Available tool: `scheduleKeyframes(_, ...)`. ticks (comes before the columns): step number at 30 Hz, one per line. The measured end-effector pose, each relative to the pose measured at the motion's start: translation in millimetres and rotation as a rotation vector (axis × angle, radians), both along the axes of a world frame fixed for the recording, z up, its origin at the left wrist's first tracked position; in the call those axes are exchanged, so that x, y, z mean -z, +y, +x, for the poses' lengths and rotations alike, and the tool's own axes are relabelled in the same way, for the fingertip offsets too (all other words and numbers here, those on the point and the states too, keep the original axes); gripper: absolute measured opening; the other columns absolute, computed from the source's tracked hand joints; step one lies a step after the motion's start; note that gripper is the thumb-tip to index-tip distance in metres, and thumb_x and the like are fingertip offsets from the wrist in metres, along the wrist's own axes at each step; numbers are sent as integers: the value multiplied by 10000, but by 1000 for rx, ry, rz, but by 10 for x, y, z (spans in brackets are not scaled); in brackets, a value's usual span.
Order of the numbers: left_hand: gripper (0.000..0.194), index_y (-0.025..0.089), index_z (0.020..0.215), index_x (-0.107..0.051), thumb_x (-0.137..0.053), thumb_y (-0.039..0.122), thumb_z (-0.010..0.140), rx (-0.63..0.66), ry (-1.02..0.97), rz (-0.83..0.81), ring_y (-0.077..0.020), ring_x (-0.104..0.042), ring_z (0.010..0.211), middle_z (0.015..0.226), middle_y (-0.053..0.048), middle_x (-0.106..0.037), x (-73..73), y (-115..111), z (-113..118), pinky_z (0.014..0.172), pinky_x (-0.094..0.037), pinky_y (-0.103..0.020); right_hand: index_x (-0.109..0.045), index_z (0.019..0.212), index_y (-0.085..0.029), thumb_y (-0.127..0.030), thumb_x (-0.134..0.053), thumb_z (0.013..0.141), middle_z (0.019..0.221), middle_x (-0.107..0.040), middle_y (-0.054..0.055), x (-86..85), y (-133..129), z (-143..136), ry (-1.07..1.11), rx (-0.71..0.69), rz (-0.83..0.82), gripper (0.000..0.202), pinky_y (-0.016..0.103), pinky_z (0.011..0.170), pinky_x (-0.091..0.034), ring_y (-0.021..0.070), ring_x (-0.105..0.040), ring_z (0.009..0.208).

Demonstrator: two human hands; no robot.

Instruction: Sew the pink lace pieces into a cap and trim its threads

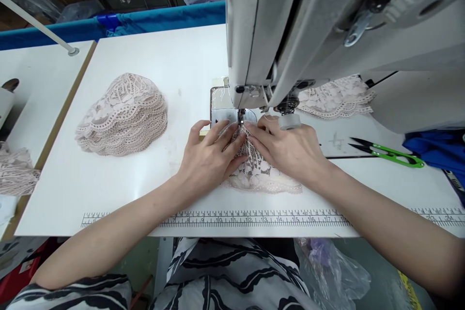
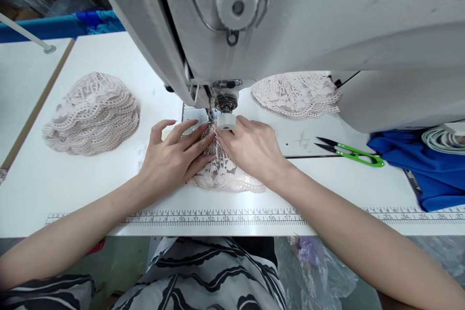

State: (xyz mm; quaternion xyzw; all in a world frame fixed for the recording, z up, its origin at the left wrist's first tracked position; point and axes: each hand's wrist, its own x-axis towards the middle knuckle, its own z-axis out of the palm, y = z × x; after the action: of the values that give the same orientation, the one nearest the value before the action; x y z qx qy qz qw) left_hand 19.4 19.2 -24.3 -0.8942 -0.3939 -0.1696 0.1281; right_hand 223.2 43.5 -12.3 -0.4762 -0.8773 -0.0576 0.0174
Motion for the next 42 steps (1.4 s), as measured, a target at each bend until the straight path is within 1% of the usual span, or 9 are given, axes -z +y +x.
scheduleKeyframes(17,389,207,1355,-617,-526,360,1009,-42,-41,-143,-299,-556,1314,1367,-102,-659,12,51,-6,1064,-345,-533,-706,1215,-204,-255,-387,1028,1055,-725,106,-8,48,5,30,2,13,373,319,528,-192,179,-564,712)
scheduleKeyframes(21,400,205,1371,-594,-509,376,1019,-41,-11,-107,-294,-539,1324,1381,-87,-651,-10,23,-15,1069,-313,-523,-729,1149,-196,-263,-406,1032,1071,-730,101,-51,25,51,77,-18,21,350,314,539,-214,162,-563,691)
scheduleKeyframes(25,305,221,1233,-670,-569,378,992,-25,2,-11,-268,-645,1079,1244,-55,-733,-168,-28,-101,940,-363,-474,-744,1031,-195,-343,-490,1007,997,-723,67,-190,-42,172,240,-93,-138,295,287,538,-262,160,-582,691)
scheduleKeyframes(27,300,214,1116,-706,-607,451,961,46,25,-97,-226,-667,893,1114,-53,-762,-275,-46,-175,835,-393,-432,-727,987,-215,-411,-608,939,1011,-702,40,-273,-76,228,280,-178,-356,233,270,529,-281,146,-580,667)
scheduleKeyframes(29,355,187,1079,-707,-628,501,934,146,88,-230,-200,-676,834,1081,-69,-744,-356,-50,-245,771,-412,-394,-696,950,-232,-378,-643,909,1006,-681,16,-332,-101,265,263,-242,-521,161,260,524,-279,138,-577,665)
scheduleKeyframes(33,180,183,988,-692,-536,270,1009,248,107,-261,-140,-687,781,1039,-38,-737,-391,-33,-302,697,-436,-313,-632,853,-223,-221,-520,959,885,-670,2,-363,-104,307,320,-206,-556,154,259,548,-303,139,-590,688)
scheduleKeyframes(37,226,174,965,-612,-418,252,1050,108,-55,-458,-149,-679,760,897,-28,-725,-413,-17,-246,653,-470,-273,-614,928,-226,-265,-466,1002,655,-635,-35,-342,-71,347,522,-53,-554,170,253,548,-342,128,-572,559)
scheduleKeyframes(39,232,180,961,-574,-385,274,1055,5,-102,-565,-146,-637,660,791,-7,-688,-452,4,-204,576,-439,-260,-622,975,-221,-323,-488,1001,666,-652,-28,-324,-58,341,571,-36,-539,171,255,550,-358,136,-585,559)
scheduleKeyframes(42,209,162,1056,-585,-510,352,1008,-16,-99,-627,-153,-622,651,839,-24,-694,-500,81,-137,558,-424,-260,-650,995,-203,-366,-607,928,786,-688,9,-274,-55,283,492,-103,-445,181,262,543,-352,157,-598,620)
